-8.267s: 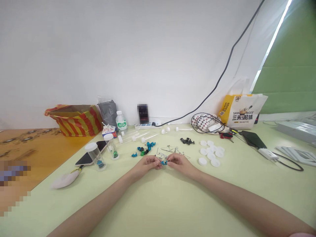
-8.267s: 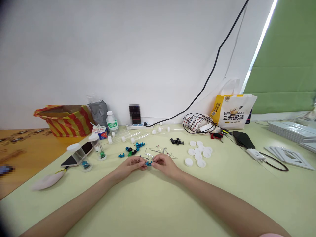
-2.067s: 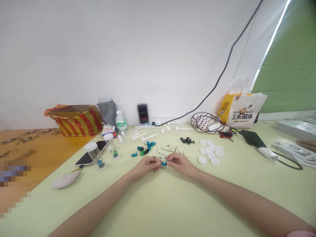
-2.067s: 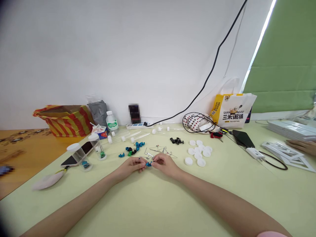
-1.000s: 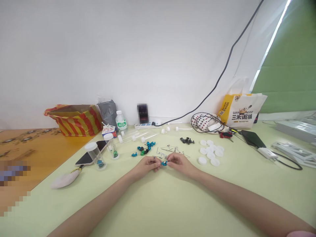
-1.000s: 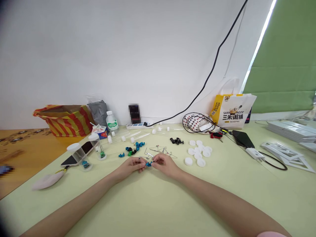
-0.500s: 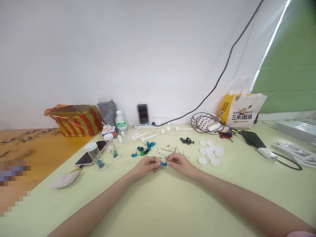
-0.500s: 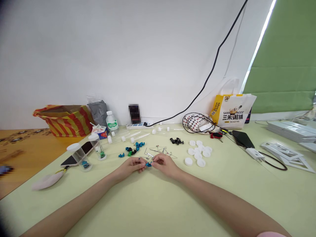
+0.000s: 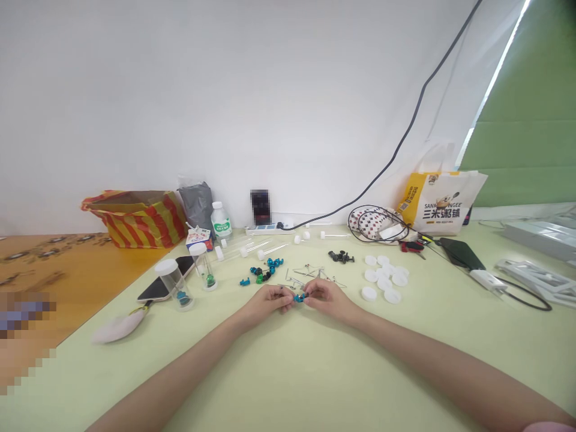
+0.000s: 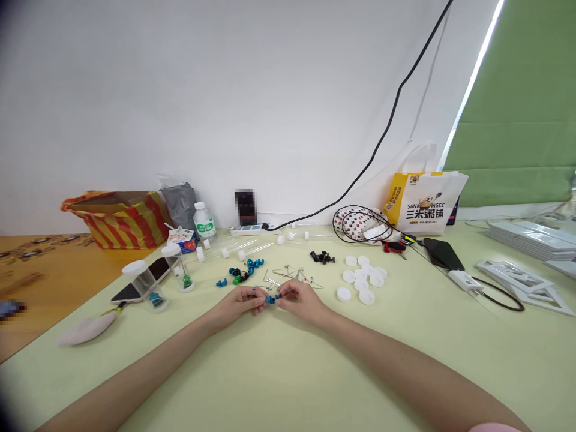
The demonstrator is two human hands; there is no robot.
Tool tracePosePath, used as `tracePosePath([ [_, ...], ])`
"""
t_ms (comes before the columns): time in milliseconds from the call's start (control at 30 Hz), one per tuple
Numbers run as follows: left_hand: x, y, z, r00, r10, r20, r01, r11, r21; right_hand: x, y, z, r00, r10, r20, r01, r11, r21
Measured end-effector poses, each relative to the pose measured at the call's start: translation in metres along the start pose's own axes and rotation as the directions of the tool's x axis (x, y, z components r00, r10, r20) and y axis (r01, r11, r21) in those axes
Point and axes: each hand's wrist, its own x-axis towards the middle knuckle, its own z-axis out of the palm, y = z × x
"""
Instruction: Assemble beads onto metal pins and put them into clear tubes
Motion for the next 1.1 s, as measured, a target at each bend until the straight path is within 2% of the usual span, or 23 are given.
tracePosePath([
  [333, -0.001, 0.001, 0.001, 1.0, 0.006, -0.014, -0.006, 1.0, 0.019, 0.001, 0.005, -0.001, 1.0, -0.026, 0.0, 0.026, 0.998, -0.062],
  [567, 0.0, 0.001, 0.001, 1.0, -0.001, -0.01, 0.001, 1.0, 0.009, -0.001, -0.002, -0.001, 1.0, 0.016, 0.007, -0.016, 1.0, -0.002],
  [767, -0.001, 0.002, 0.001, 1.0, -0.004, -0.011, 0.004, 1.0, 0.02, -0.002, -0.006, -0.001, 1.0, -0.011, 0.012, 0.011, 1.0, 0.006],
  [1100, -0.001, 0.003, 0.001, 1.0, 0.001, -0.003, -0.001, 1.0, 0.007, 0.001, 0.004, 0.0, 0.999, -0.035, -0.003, 0.035, 0.999, -0.036],
])
